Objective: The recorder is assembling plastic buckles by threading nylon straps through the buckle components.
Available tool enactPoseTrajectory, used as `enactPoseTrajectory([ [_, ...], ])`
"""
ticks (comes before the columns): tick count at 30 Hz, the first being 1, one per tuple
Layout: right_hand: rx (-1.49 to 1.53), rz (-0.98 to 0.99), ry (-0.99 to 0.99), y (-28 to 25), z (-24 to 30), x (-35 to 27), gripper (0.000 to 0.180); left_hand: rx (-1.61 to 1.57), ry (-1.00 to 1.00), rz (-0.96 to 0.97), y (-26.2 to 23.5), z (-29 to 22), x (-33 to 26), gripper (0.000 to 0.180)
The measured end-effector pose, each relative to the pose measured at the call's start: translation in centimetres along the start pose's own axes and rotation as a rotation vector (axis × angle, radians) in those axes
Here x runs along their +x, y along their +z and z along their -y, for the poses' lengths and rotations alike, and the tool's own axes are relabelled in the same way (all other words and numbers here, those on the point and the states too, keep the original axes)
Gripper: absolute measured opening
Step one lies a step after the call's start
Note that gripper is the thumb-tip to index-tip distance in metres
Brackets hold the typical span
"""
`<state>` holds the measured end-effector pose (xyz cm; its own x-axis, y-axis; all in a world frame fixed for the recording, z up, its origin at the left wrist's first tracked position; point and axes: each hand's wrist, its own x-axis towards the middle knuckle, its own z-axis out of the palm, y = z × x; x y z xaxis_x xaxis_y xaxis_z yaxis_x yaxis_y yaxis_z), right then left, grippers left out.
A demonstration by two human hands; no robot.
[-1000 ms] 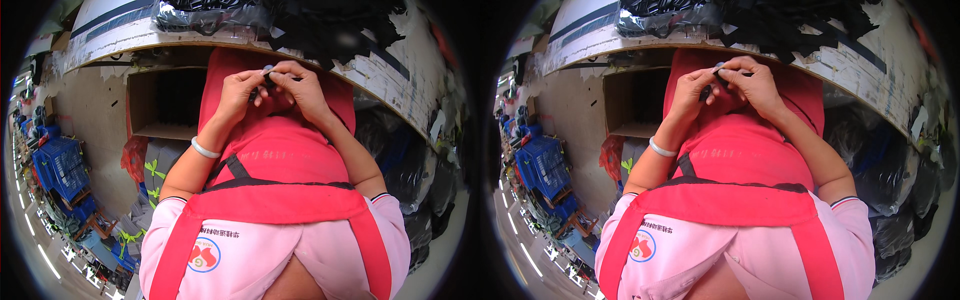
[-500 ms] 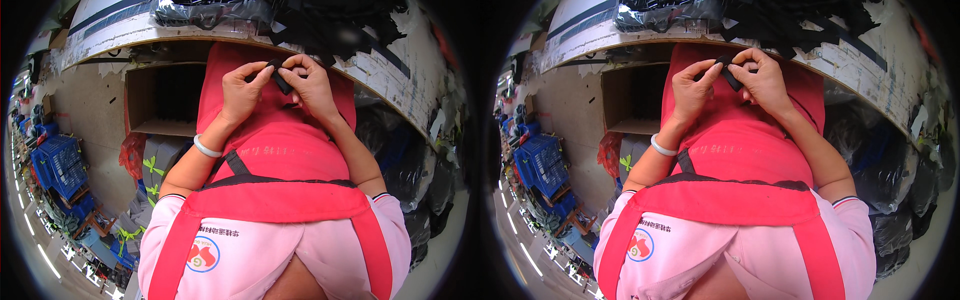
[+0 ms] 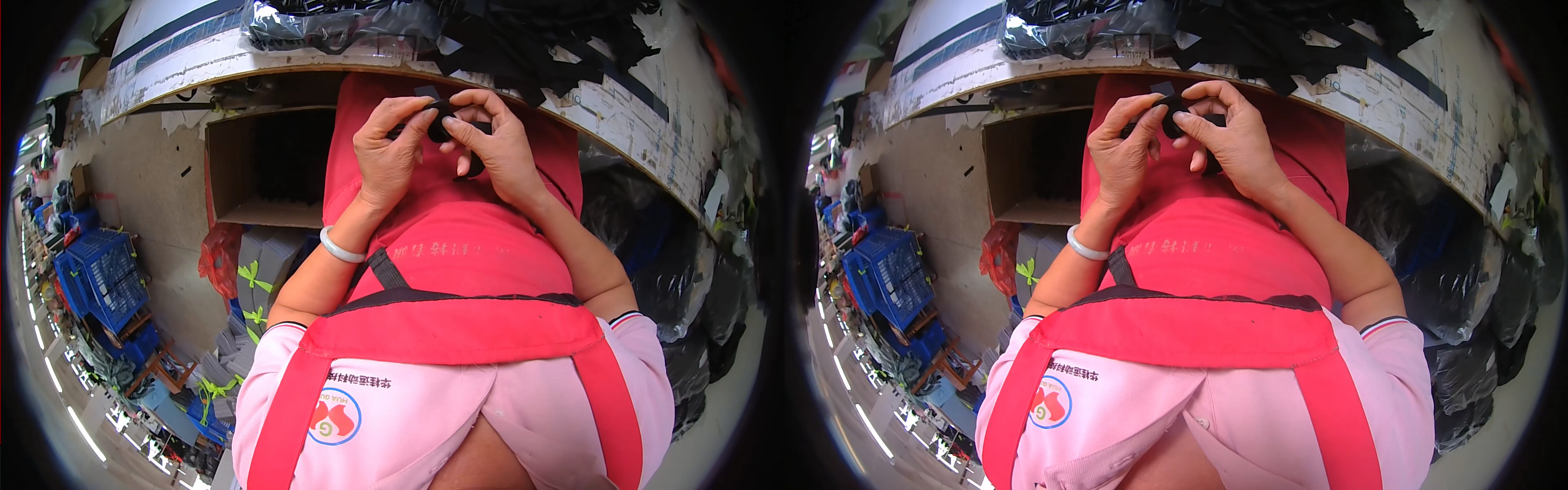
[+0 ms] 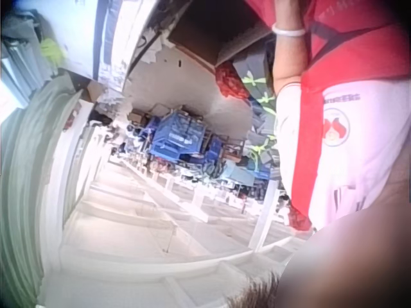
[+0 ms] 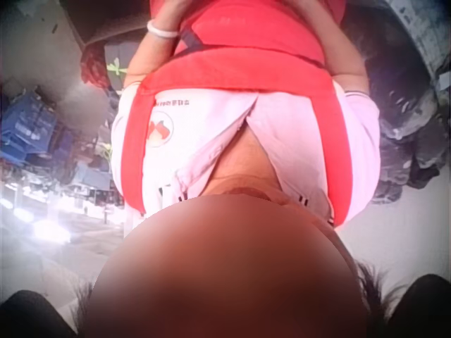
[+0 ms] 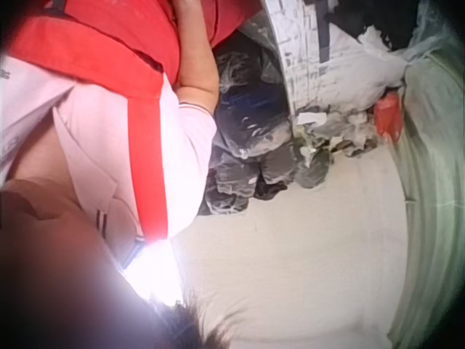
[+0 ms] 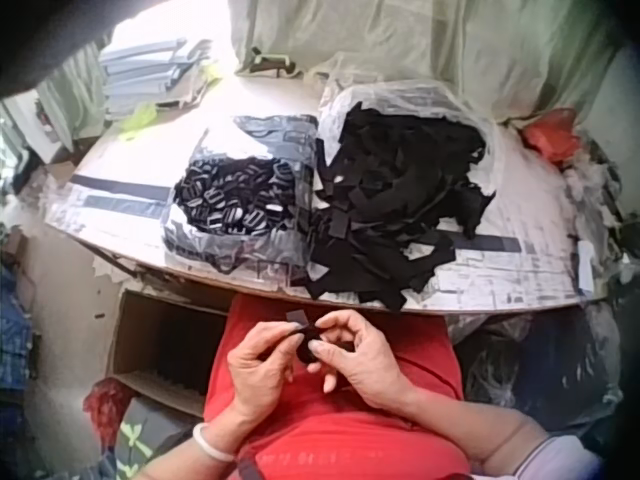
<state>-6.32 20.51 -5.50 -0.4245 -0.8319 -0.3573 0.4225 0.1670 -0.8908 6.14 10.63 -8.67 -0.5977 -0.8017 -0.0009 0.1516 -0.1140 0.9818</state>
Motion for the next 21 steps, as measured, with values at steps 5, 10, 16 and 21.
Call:
enactPoseTrajectory([
  [5,0.032,-0.050,-0.018,0.6,-0.6,0.0,0.038,-0.053,-0.054,0.001,0.3,0.3,-0.3,0.016],
  [10,0.052,0.076,0.059,-0.8,-0.5,1.0,0.028,0.022,0.062,0.020,-0.3,0.6,0.0,0.019],
  [16,-0.105,0.248,0.257,-3.1,0.8,1.9,0.026,0.275,0.311,0.171,-1.5,0.7,-0.5,0.026],
  [21,-0.253,0.174,0.142,-2.7,0.6,1.6,0.022,0.178,0.192,0.207,-1.6,0.3,-1.2,0.027],
])
